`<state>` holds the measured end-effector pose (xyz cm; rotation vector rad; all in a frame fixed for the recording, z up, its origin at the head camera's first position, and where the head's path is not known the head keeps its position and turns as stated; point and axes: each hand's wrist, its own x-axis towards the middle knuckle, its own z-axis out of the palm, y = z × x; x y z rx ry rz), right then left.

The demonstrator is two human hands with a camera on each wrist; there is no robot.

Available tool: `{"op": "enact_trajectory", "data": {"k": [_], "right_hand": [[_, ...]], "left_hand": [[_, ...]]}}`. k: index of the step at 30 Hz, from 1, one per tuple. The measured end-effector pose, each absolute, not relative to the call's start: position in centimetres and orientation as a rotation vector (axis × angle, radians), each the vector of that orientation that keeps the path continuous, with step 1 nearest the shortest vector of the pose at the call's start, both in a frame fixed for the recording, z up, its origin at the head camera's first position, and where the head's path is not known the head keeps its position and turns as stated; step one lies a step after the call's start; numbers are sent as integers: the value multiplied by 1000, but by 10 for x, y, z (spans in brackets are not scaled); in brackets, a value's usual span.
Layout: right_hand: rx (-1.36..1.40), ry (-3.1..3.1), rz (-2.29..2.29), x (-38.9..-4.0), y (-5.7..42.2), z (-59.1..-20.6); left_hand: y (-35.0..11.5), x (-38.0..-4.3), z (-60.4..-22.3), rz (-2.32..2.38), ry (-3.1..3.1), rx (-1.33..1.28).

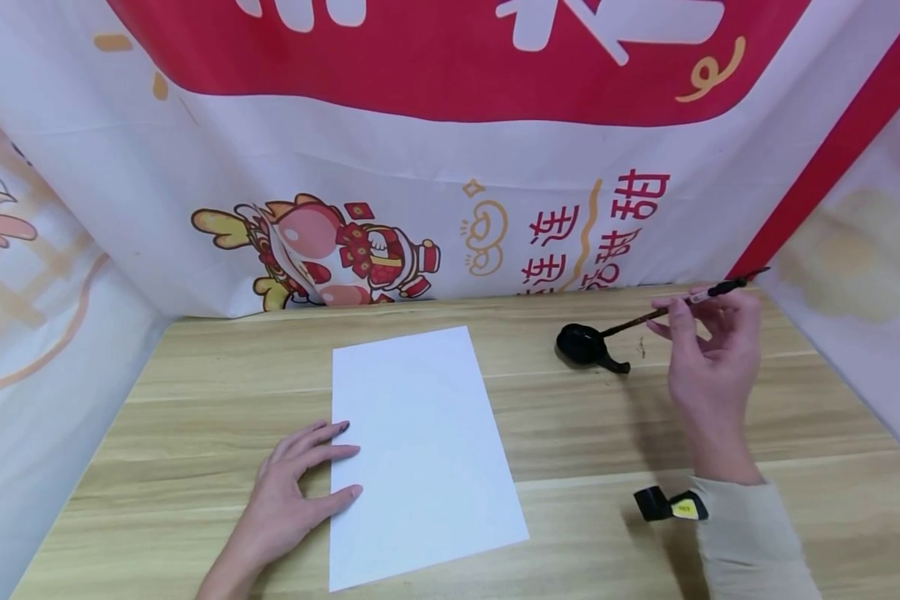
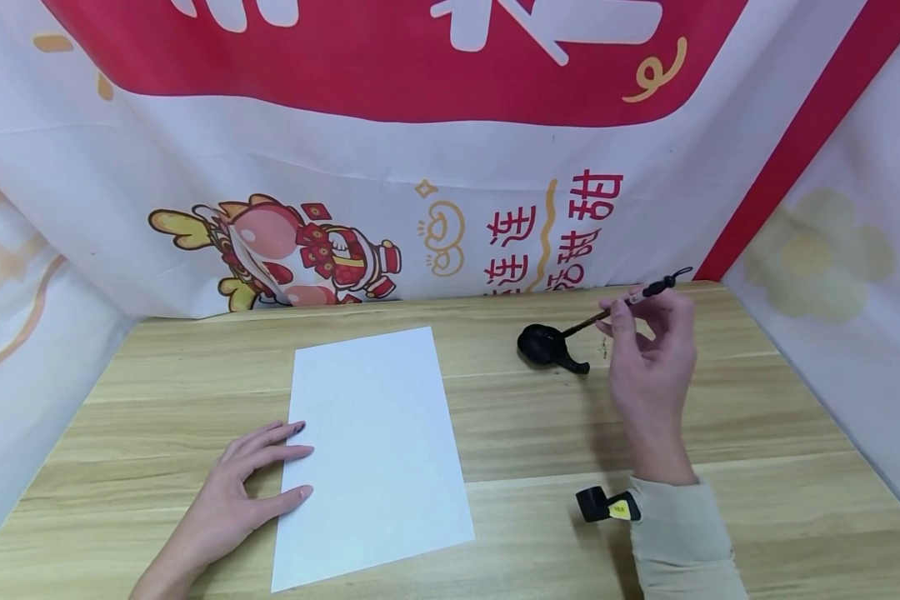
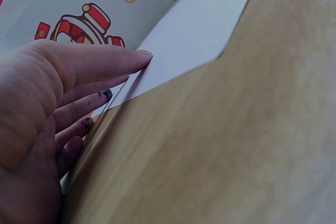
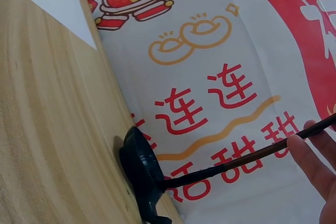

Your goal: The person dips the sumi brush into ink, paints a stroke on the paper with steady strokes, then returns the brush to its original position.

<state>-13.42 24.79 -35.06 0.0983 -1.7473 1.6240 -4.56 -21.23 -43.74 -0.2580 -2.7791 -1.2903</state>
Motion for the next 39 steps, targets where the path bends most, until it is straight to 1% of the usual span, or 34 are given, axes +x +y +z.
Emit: {"op": "enact_trajectory", "data": {"k": [5, 12, 21, 27, 34, 39], "right_hand": [[100, -1728, 1607, -131, 249, -345], [208, -1659, 1655, -133, 245, -346], [100, -1814, 1530, -133, 246, -349], [92, -1787, 1536, -133, 251, -348], [168, -1664, 1642, -130, 250, -343], [228, -1647, 1631, -131, 246, -346]], "left_hand": [[-212, -46, -438, -1293, -2779, -256], [-212, -46, -437, -1296, -2779, -253], [-212, -46, -436, -1289, -2763, -273], [-212, -46, -436, -1285, -2765, -264], [-212, -45, -436, -1301, -2757, -267], [-211, -46, -436, -1309, -2753, -271]]}}
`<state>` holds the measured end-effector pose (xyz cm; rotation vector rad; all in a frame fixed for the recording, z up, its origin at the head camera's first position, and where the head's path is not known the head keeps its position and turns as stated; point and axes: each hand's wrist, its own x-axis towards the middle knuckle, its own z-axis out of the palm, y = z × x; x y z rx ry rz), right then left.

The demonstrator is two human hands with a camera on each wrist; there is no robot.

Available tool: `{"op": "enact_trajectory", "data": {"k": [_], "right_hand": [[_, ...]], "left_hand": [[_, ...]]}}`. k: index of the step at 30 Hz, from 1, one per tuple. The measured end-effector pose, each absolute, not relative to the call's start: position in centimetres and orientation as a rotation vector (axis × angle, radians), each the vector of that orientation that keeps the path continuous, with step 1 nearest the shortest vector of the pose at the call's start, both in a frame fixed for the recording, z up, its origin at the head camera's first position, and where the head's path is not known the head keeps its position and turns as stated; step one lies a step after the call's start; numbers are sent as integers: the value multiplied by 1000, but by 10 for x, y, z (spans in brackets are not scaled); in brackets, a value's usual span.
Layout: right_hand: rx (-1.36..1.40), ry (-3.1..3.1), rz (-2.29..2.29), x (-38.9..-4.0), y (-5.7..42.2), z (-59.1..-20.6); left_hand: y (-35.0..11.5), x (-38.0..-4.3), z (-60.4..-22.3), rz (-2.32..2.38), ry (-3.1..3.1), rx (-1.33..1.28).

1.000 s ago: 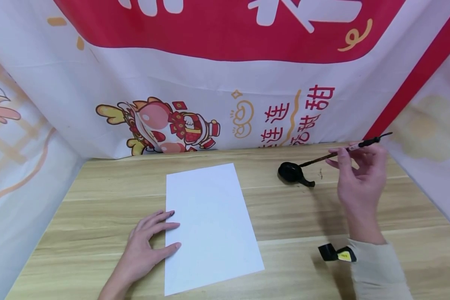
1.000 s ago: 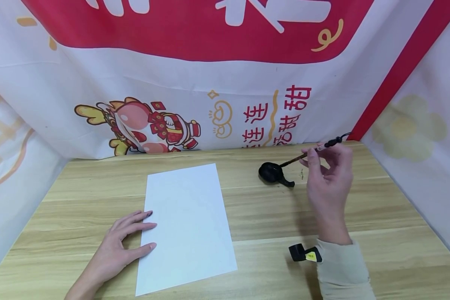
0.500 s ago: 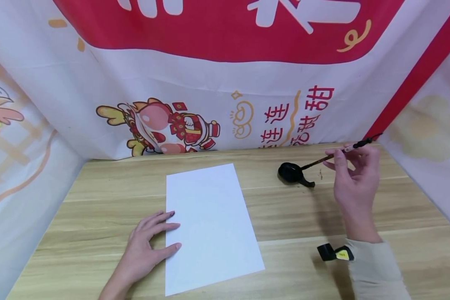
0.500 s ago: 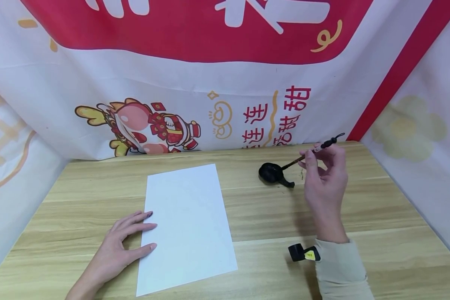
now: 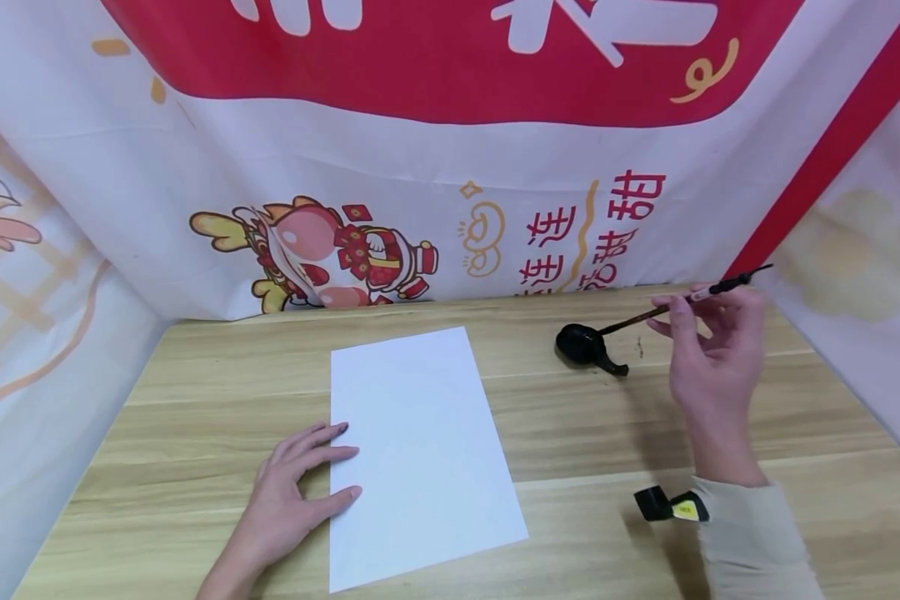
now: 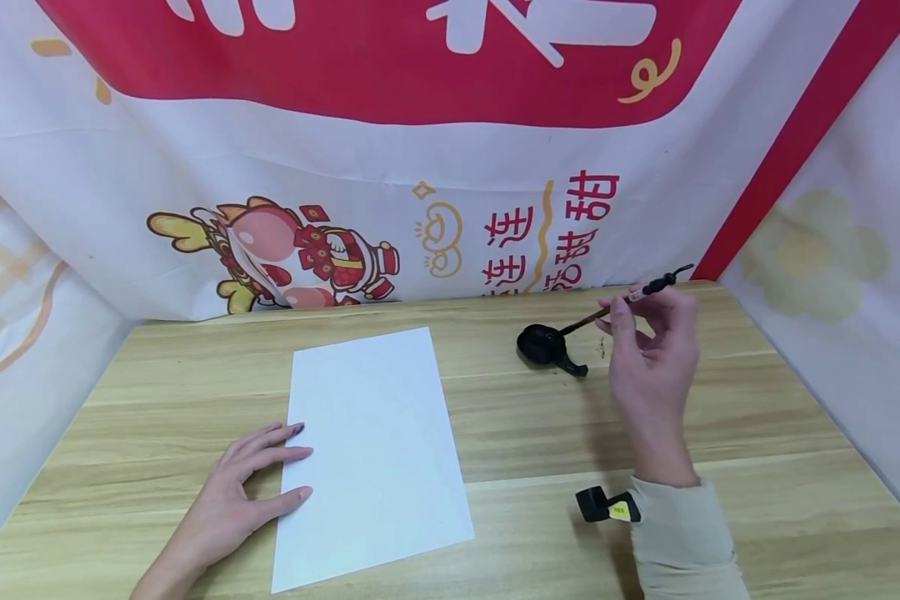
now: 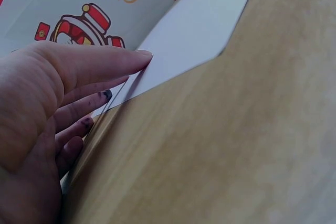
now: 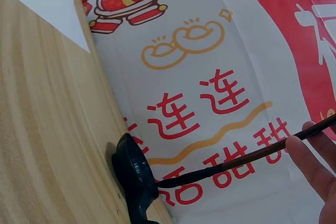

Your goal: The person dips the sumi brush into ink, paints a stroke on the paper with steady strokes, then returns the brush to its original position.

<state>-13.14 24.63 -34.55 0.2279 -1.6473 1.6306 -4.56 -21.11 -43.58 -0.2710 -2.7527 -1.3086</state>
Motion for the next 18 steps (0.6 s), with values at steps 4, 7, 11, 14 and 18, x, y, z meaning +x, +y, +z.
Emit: {"op": "enact_trajectory", "data": {"k": [4, 7, 11, 14, 18], "right_hand": [[217, -1699, 1599, -133, 244, -349], [187, -1726, 1592, -135, 245, -352], [138, -1733, 1597, -135, 248, -352], [107, -1726, 1601, -133, 249, -349], [104, -1684, 1642, -131, 248, -344]], "left_hand": [[-212, -46, -437, -1291, -2754, -271], [-212, -46, -437, -1278, -2759, -269], [-212, -46, -436, -1276, -2770, -259], [-212, -46, -436, -1277, -2776, -255], [-212, -46, -435, -1280, -2778, -252]]}}
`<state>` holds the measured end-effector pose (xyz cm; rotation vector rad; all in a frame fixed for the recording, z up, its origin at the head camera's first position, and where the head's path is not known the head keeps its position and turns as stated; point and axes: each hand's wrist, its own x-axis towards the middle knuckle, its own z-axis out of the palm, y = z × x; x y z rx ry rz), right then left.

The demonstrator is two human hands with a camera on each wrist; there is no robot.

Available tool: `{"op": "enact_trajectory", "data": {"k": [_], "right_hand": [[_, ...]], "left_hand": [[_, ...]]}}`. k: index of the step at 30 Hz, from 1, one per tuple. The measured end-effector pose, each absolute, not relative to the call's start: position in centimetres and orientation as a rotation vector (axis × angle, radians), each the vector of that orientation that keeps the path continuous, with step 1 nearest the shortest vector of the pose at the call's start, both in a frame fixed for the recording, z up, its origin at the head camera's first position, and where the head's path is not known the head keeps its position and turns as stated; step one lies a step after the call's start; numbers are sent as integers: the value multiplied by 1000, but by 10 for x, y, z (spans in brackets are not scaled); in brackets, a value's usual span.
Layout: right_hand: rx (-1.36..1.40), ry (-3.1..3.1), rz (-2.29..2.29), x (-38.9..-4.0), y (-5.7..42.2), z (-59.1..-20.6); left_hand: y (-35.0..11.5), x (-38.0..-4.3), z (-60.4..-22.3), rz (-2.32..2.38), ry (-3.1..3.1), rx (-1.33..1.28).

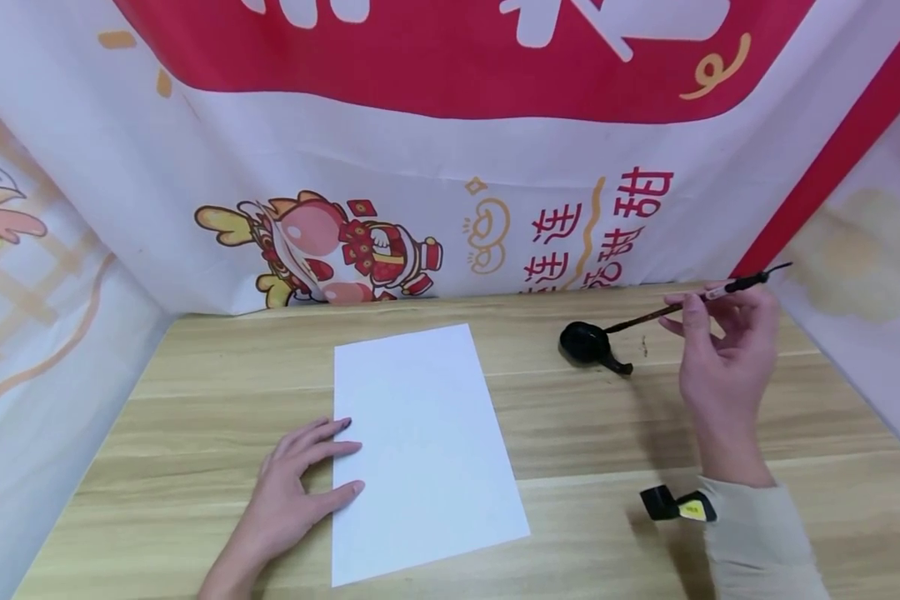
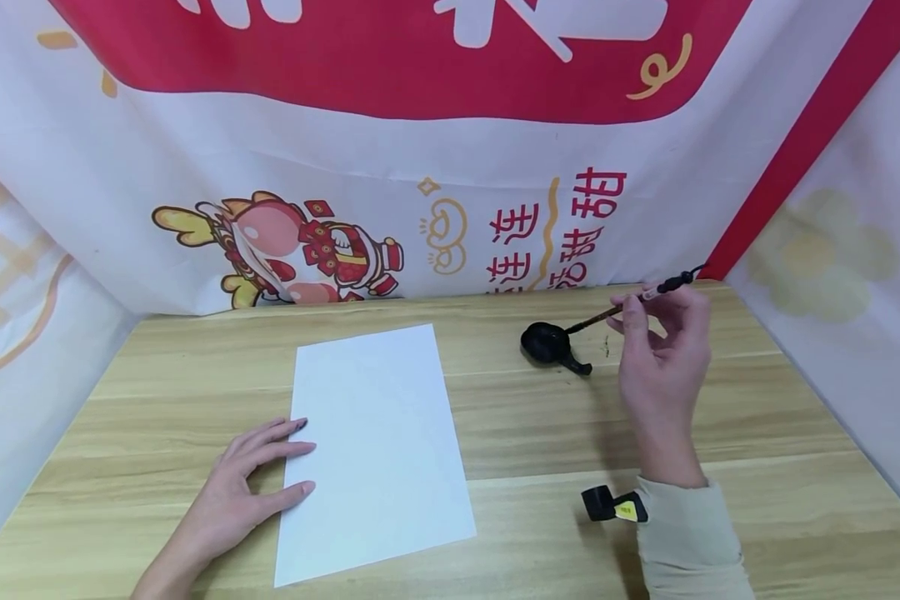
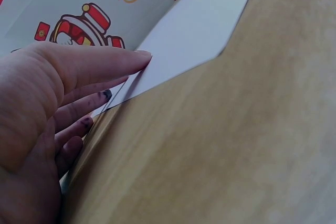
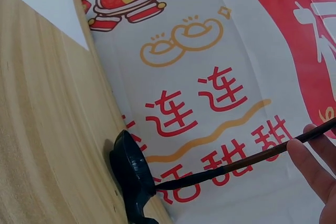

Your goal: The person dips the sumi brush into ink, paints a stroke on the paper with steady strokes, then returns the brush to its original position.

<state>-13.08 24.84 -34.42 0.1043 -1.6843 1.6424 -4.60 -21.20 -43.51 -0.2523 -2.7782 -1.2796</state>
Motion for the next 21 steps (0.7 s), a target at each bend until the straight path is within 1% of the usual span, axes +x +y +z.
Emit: {"op": "enact_trajectory", "data": {"k": [8, 15, 21], "right_hand": [[161, -1676, 1626, -133, 242, -347], [61, -1740, 1550, -136, 246, -345], [49, -1717, 1543, -134, 249, -346]], "left_hand": [[-211, -49, -434, -1273, -2826, -221], [-212, -52, -431, -1283, -2819, -236], [-213, -51, -435, -1280, -2810, -244]]}}
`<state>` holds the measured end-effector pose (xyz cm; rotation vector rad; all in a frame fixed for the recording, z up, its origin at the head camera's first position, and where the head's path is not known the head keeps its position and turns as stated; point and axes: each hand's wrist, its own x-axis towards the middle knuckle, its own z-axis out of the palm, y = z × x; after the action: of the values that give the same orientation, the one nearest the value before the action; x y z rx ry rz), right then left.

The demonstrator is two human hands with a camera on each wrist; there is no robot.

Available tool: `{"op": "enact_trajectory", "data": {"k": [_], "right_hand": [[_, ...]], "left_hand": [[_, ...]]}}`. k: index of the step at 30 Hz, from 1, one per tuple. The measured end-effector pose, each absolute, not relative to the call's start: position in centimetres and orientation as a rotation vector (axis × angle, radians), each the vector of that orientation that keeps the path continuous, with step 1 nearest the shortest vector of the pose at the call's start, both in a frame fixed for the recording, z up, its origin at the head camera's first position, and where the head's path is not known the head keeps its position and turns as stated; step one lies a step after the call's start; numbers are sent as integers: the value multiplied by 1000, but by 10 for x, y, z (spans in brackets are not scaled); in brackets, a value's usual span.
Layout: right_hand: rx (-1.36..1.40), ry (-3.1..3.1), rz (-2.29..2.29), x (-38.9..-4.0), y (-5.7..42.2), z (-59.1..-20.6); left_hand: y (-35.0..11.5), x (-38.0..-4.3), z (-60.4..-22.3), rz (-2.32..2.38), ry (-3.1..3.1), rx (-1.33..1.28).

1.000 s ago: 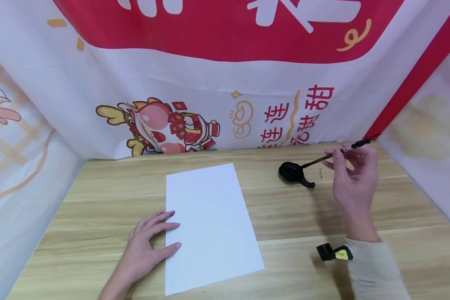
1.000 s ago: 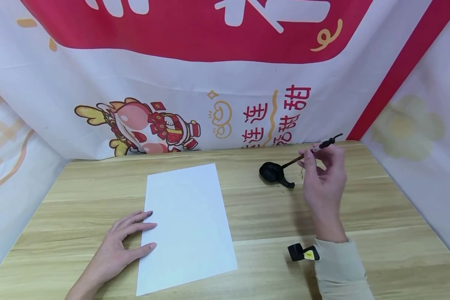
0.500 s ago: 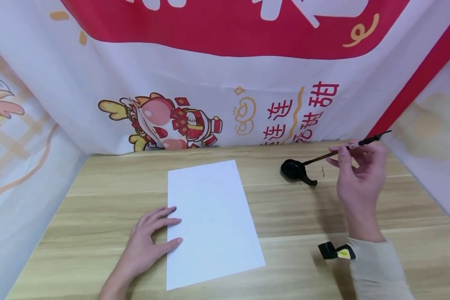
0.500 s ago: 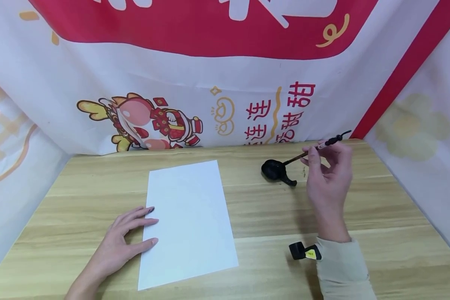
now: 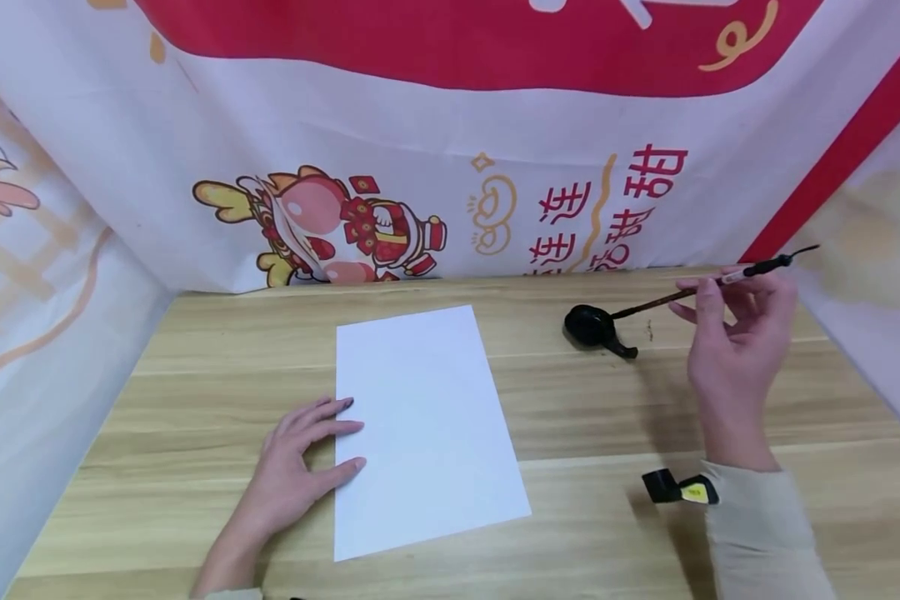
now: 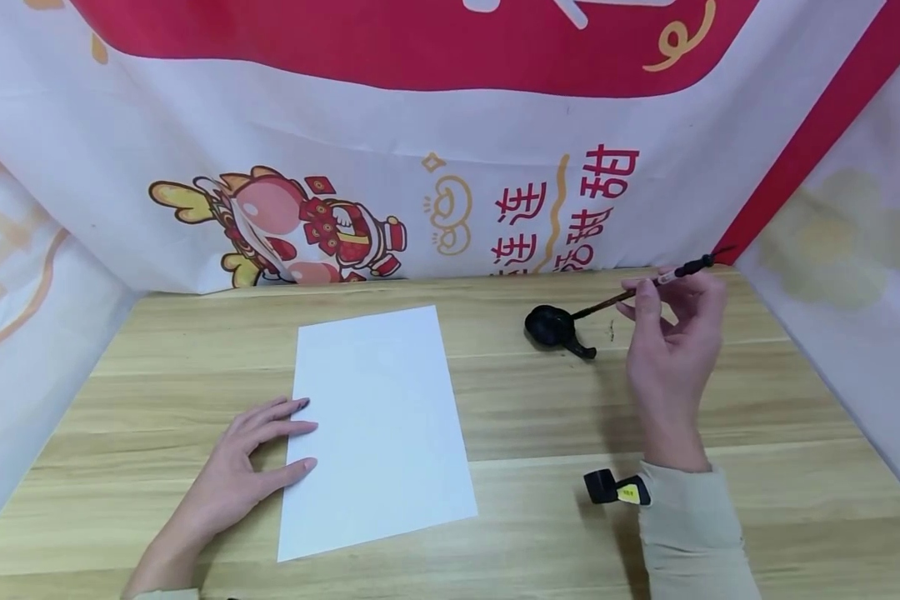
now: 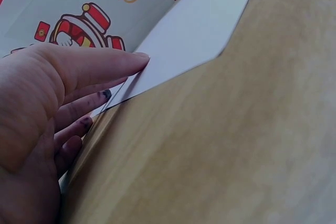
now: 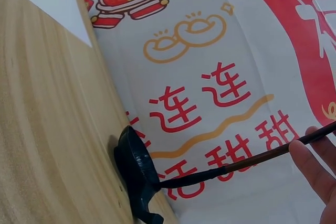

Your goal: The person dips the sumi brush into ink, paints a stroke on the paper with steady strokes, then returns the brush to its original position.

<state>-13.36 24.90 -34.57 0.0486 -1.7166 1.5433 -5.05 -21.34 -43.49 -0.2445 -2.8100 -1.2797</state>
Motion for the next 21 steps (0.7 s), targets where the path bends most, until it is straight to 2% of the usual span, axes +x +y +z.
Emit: {"op": "enact_trajectory", "data": {"k": [21], "right_hand": [[6, -1775, 1540, -134, 244, -349]], "left_hand": [[-212, -50, -435, -1291, -2808, -223]]}}
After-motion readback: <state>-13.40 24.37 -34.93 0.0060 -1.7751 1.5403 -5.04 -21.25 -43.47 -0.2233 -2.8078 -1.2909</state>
